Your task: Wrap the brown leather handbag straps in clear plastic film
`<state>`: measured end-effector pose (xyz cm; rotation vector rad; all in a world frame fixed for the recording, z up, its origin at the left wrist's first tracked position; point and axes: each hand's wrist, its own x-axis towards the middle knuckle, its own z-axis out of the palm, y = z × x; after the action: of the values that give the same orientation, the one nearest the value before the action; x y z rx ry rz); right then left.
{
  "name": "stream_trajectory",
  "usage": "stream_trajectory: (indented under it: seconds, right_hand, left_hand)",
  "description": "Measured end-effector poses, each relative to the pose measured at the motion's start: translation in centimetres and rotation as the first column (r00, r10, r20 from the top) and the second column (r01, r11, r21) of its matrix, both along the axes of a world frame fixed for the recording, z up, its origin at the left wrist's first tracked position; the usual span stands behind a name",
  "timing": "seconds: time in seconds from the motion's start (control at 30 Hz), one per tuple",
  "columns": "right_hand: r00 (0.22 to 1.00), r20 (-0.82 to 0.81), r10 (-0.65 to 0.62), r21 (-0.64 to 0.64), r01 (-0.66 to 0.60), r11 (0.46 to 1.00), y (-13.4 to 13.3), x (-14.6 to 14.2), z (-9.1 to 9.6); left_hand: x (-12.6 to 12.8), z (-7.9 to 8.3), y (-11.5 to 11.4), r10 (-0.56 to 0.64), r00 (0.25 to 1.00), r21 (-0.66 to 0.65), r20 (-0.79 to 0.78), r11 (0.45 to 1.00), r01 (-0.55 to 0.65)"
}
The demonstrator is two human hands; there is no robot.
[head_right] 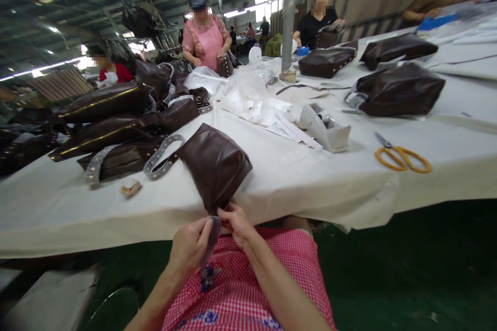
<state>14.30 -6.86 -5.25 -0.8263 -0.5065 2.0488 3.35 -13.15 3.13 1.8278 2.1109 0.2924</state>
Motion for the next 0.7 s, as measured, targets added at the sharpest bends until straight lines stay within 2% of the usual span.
stream_trajectory:
  seconds: [0.07, 0.17, 0.33, 0.53, 0.6, 0.7]
  right_hand:
    - [1.000, 0.006, 0.028, 0.007, -0.028, 1.000, -0.4, 0.0, -0.1]
    - [0.996, -0.028, 0.090, 0.019, -0.090, 0.996, -0.7, 0.6, 0.1]
    - [0.994, -0.061, 0.087, 0.037, -0.085, 0.996, -0.7, 1.9, 0.9]
    - [0.998, 0.069, 0.008, 0.043, -0.011, 0.999, 0.7, 4.6, 1.3]
    - [0.989, 0.144, -0.013, 0.042, 0.007, 0.999, 2.1, 5.8, 1.7]
    - [0.987, 0.161, 0.017, 0.041, -0.024, 0.999, 5.1, 7.5, 2.8]
  left_hand:
    - [0.5, 0.1, 0.3, 0.008, 0.993, -0.019, -0.118, 1.000, -0.010]
    - [1.0, -0.1, 0.8, 0.019, 0.991, -0.028, -0.132, 0.999, -0.023]
    - [1.6, -0.5, 2.4, 0.043, 0.994, 0.026, 0.097, 0.999, -0.046]
    - [3.0, -0.6, 5.8, -0.007, 0.955, -0.058, 0.296, 0.998, 0.025]
    - [3.8, -0.7, 7.2, -0.051, 0.904, -0.060, 0.425, 0.995, 0.084]
    - [4.3, -0.8, 8.9, -0.154, 0.746, -0.033, 0.648, 0.973, 0.229]
